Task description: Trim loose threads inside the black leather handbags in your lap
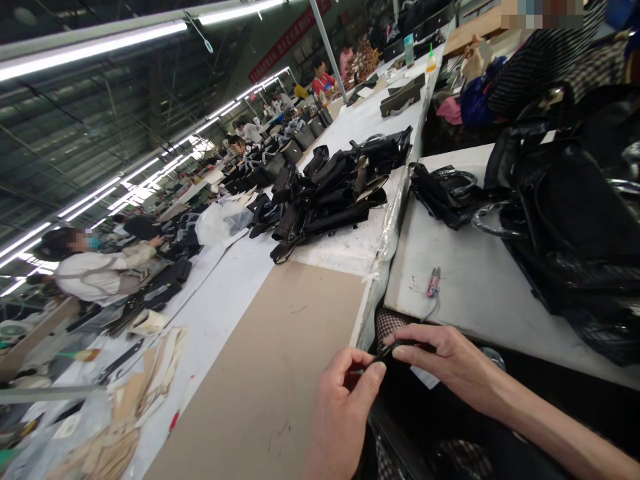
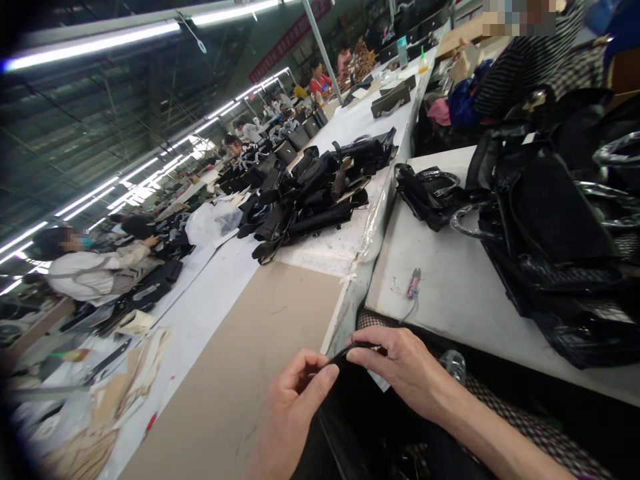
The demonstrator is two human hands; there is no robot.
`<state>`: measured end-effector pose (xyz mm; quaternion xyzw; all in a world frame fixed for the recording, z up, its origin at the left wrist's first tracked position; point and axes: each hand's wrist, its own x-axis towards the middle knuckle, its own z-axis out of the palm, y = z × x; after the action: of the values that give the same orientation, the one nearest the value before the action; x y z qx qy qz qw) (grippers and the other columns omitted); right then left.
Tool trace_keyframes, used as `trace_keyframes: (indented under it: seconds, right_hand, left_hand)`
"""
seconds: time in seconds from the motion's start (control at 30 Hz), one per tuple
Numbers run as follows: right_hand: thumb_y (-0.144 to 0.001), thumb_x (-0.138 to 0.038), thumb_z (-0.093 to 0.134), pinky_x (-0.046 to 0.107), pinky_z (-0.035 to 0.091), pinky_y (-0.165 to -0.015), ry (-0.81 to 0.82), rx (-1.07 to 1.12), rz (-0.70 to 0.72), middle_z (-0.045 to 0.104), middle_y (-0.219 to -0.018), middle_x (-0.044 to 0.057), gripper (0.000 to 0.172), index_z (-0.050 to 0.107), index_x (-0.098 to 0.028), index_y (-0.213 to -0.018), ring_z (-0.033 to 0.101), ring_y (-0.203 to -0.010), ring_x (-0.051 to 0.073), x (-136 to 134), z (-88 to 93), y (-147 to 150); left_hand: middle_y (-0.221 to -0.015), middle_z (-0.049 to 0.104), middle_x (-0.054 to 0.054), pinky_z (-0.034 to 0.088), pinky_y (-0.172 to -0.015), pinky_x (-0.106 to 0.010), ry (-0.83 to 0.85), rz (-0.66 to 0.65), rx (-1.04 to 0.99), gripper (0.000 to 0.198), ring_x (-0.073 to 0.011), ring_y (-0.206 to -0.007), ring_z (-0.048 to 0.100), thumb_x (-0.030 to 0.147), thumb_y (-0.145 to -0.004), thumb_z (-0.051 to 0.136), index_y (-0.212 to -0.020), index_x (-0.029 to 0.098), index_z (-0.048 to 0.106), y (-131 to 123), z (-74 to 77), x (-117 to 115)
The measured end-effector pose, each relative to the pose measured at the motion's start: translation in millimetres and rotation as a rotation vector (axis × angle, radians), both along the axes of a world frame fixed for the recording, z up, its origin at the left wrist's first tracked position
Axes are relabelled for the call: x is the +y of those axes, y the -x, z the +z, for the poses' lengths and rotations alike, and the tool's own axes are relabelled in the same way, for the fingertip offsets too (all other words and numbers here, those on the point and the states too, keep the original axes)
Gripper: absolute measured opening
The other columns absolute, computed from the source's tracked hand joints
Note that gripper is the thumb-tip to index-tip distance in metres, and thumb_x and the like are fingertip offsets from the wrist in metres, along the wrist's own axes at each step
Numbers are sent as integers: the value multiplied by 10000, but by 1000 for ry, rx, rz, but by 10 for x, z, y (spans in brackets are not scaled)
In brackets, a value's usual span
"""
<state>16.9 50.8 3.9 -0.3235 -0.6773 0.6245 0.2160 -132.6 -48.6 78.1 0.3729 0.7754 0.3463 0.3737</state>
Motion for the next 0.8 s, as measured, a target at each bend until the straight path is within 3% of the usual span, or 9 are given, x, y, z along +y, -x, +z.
trace_keyframes:
  seconds: [0.27,0.47,0.6,0.7,0.8]
  right_hand:
    - [-875,-367,603,315,470,-889,67,86,-2,724,-989,5,222,722,-232,-1005,646,-959,232,-18,100,24]
    - [-853,-284,607,288,468,-834,55,147,-33,721,-902,-1,152,736,-216,-896,646,-881,205,-40,57,64]
    - [-819,-248,612,276,470,-774,117,178,-82,707,-824,5,114,708,-187,-816,630,-817,194,-79,27,115]
    - [-803,-239,613,278,469,-765,106,171,-99,699,-814,9,99,690,-180,-783,622,-806,193,-110,37,131]
    - [-808,-255,614,282,473,-772,90,159,-93,699,-819,8,103,685,-183,-792,626,-811,194,-125,65,115]
  left_hand:
    - [-691,571,24,419,-646,-208,-18,-98,115,185,-134,-679,528,333,-855,601,-744,186,599,-2,-50,-12]
    - [-712,560,19,415,-681,-220,-116,-105,143,186,-135,-700,517,280,-859,591,-701,185,569,-35,-145,1]
    - [-725,557,11,398,-666,-218,-199,-35,9,240,-128,-698,495,271,-817,627,-617,169,542,-38,-182,29]
    - [-679,505,32,362,-588,-202,-113,33,-186,229,-104,-628,435,287,-766,671,-624,165,537,-21,-163,55]
    - [-624,442,54,333,-551,-191,-48,31,-211,204,-90,-582,390,307,-781,658,-684,174,538,-21,-137,58]
